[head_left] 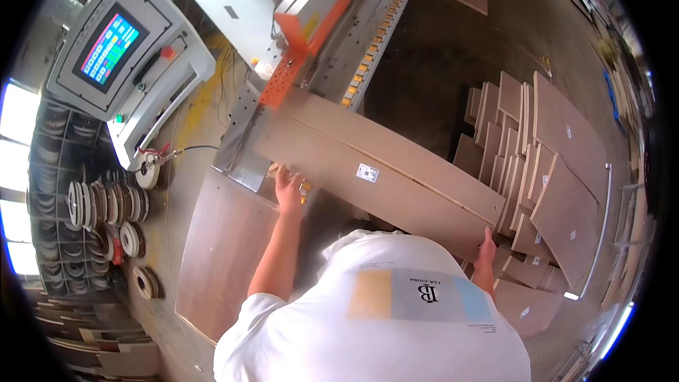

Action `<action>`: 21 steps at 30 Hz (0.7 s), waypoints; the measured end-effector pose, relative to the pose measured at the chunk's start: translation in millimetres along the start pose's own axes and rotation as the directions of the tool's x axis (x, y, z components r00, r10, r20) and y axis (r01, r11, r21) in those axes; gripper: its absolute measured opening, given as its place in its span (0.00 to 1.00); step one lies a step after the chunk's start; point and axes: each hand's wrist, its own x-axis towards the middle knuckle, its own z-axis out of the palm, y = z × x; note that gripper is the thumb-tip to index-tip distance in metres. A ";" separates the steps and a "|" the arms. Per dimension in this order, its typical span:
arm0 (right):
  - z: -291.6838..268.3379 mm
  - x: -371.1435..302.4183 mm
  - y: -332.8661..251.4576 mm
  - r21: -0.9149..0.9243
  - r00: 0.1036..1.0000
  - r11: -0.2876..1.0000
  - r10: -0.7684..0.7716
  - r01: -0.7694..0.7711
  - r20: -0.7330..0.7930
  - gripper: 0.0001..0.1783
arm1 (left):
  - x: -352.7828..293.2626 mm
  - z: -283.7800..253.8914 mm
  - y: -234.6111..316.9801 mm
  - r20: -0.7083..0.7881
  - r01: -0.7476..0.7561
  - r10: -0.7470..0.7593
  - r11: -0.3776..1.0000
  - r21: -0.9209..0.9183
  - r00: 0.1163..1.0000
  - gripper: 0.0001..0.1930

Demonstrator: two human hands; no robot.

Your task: The person repeatedly picks up rectangular wooden panels from a stack on the floor and places them onto a conveyor belt feeding a processing machine. The person handles the panels by hand, moving them one by one from the pile to the machine's input area.

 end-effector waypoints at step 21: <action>104.0 26.2 -59.1 -0.241 0.990 0.962 -0.114 0.130 0.080 0.43 | 7.7 51.7 27.3 0.012 -0.009 0.010 1.000 -0.027 1.000 0.36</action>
